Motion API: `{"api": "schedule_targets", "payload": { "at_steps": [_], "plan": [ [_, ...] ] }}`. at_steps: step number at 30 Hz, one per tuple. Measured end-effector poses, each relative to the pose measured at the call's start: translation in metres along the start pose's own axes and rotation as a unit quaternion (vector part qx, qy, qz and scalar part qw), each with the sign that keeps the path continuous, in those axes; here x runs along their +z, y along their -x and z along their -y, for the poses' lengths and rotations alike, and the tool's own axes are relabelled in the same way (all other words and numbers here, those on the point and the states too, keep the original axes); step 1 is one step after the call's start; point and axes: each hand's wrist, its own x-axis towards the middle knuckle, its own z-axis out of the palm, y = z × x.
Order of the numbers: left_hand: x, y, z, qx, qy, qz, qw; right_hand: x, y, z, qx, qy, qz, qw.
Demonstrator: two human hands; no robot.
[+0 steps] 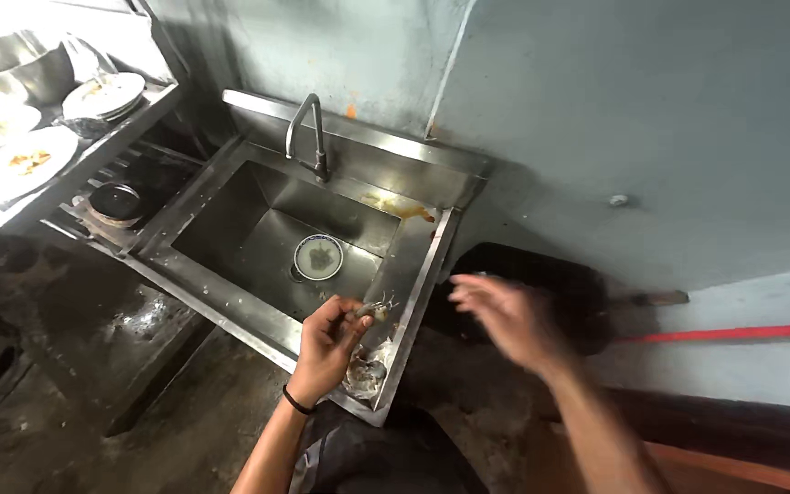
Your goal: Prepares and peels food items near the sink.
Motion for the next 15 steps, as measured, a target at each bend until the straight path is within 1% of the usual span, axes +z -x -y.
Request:
{"api": "schedule_targets", "payload": {
  "at_steps": [2,3,4,7,10,12,13,15],
  "plan": [
    [0.005,-0.004,-0.004,0.017,-0.022,0.03,0.999,0.039,0.009,0.03,-0.088,-0.113,0.092,0.985],
    [0.007,-0.005,-0.007,0.023,-0.03,0.039,0.999,0.054,0.013,0.04,-0.112,-0.15,0.105,0.977],
    [0.006,-0.006,-0.011,0.025,-0.038,0.045,0.998,0.066,0.016,0.046,-0.129,-0.176,0.096,0.971],
    [-0.001,-0.009,-0.015,0.025,-0.052,0.055,0.997,0.083,0.021,0.055,-0.141,-0.222,0.038,0.964],
    [0.002,-0.005,-0.017,0.023,-0.005,0.038,0.999,0.09,0.026,0.06,-0.142,-0.254,-0.007,0.957],
    [0.011,-0.001,-0.018,0.004,0.06,-0.004,0.998,0.097,0.029,0.062,-0.171,-0.29,-0.046,0.94],
    [0.017,0.001,-0.019,-0.011,0.098,-0.032,0.995,0.101,0.03,0.062,-0.196,-0.29,-0.074,0.934],
    [0.031,0.005,-0.024,-0.062,0.186,-0.09,0.976,0.108,0.033,0.062,-0.257,-0.237,-0.149,0.925]
  ]
}}
